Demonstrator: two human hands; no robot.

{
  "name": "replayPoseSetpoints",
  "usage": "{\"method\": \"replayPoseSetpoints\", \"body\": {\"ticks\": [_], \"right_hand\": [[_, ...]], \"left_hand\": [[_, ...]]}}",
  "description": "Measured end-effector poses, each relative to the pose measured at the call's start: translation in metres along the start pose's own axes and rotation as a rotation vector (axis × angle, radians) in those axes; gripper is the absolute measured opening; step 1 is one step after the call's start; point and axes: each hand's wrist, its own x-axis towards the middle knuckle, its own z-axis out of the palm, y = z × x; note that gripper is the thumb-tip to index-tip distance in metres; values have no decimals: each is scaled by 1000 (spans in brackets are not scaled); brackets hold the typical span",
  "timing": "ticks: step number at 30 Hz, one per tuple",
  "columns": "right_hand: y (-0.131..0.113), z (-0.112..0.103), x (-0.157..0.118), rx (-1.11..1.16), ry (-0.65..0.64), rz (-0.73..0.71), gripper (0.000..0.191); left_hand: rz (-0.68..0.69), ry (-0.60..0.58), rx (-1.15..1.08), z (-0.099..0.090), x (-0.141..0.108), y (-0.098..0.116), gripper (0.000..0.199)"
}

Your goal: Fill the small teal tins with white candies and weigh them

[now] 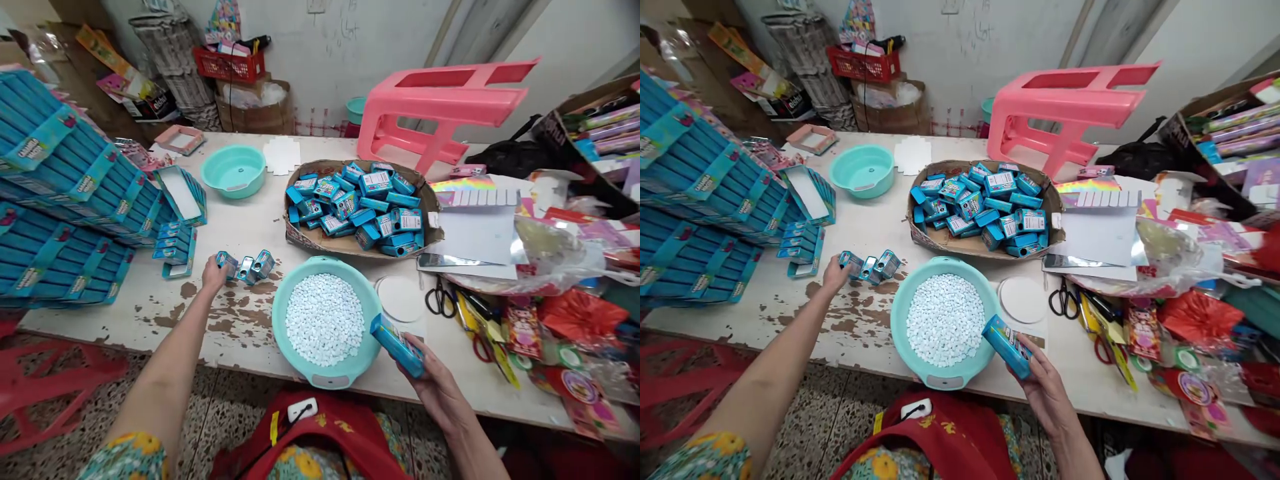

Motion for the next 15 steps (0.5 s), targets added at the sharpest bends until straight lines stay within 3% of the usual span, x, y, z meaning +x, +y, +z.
{"method": "replayPoseSetpoints", "body": {"ticks": [5,8,11,15], "right_hand": [[11,9,-17,6,-29,-30,72],[18,14,-19,-37,54,-69,75],[24,16,-16,-57,158,-100,72],[27,19,-15,-46,208,-130,70]], "left_hand": [[33,-19,-20,-3,1,-2,61],[66,118,10,-11,-17,10,63],[149,240,33,-11,-47,41,63],[146,49,77,5,-73,93,72]]}}
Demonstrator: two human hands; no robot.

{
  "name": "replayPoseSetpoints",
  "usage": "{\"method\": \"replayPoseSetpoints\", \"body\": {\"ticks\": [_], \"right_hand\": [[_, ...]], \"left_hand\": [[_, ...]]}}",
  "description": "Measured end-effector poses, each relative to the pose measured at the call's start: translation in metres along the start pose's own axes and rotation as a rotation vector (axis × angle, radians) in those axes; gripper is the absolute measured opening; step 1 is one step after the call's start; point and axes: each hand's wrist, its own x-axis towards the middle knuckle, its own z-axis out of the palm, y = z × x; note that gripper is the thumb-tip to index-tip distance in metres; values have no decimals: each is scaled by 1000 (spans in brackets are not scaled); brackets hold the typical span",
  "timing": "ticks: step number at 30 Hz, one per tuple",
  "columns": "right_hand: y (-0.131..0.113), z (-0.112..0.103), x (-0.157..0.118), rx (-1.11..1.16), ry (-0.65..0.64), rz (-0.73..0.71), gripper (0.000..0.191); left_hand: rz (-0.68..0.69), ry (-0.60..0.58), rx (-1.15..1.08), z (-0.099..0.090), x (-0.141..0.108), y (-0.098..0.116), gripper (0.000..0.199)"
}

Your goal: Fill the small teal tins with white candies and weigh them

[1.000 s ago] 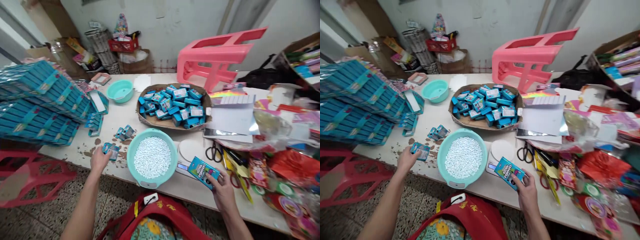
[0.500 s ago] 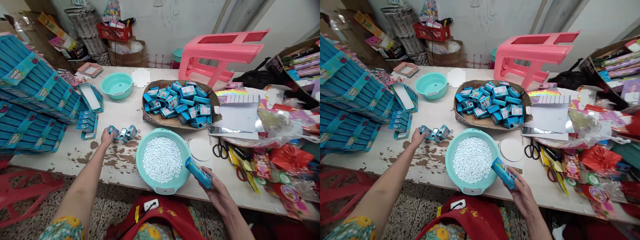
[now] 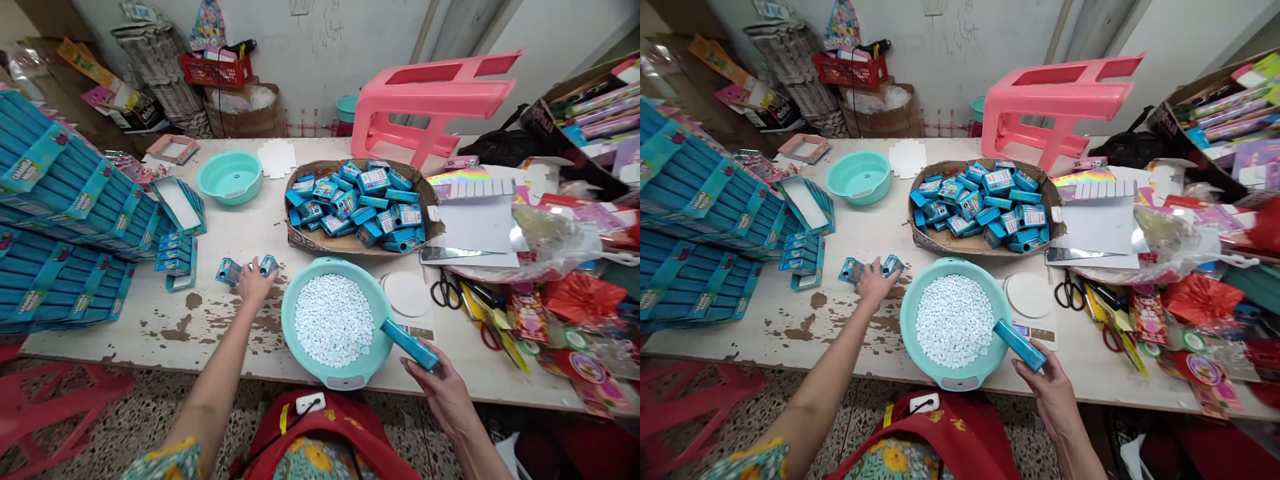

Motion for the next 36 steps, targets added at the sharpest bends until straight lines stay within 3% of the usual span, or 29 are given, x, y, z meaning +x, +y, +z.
{"method": "replayPoseSetpoints", "body": {"ticks": [3,5,8,12,16,19,21,22,24,26,27,28,30,32,34,36], "right_hand": [[-1,3,-1,-5,-16,-4,72],[-2,4,-1,-4,-18,6,73],[0,2,1,-1,0,14,72],[2,-2,6,-34,38,-15,71],[1,2,11,-204,84,-118,51],[0,6,12,-284,106,-215,44],[-1,7,12,-277,164,-252,46],[-1,7,11,-262,202,-262,47],[-1,5,8,-210,261,-274,50],[0,3,5,-140,269,-276,52],[0,2,4,-107,256,-267,53],[0,1,3,-79,240,-252,53],[0,-1,4,-33,208,-216,52],[0,-3,9,3,173,-187,51],[0,-5,16,22,131,-169,50],[0,-10,24,22,89,-158,50]], "left_hand": [[-63,-34,59,8,3,18,63],[-23,-51,80,9,1,10,58],[41,-120,81,6,-17,-29,60],[-71,-161,113,-2,-37,-98,69],[-212,-21,108,-8,-3,-144,77],[-239,20,40,-8,39,-157,80],[-261,20,10,-9,54,-158,85],[-258,51,9,-9,55,-155,88],[-202,223,16,-11,40,-140,86],[-40,419,-22,-12,6,-111,71],[66,445,-71,-11,-17,-91,62],[216,361,-140,-8,-41,-68,51],[457,82,-208,2,-86,-19,39],[592,-151,-83,17,-117,25,48],[489,-150,76,29,-135,55,58],[473,-77,150,35,-146,70,59]]}}
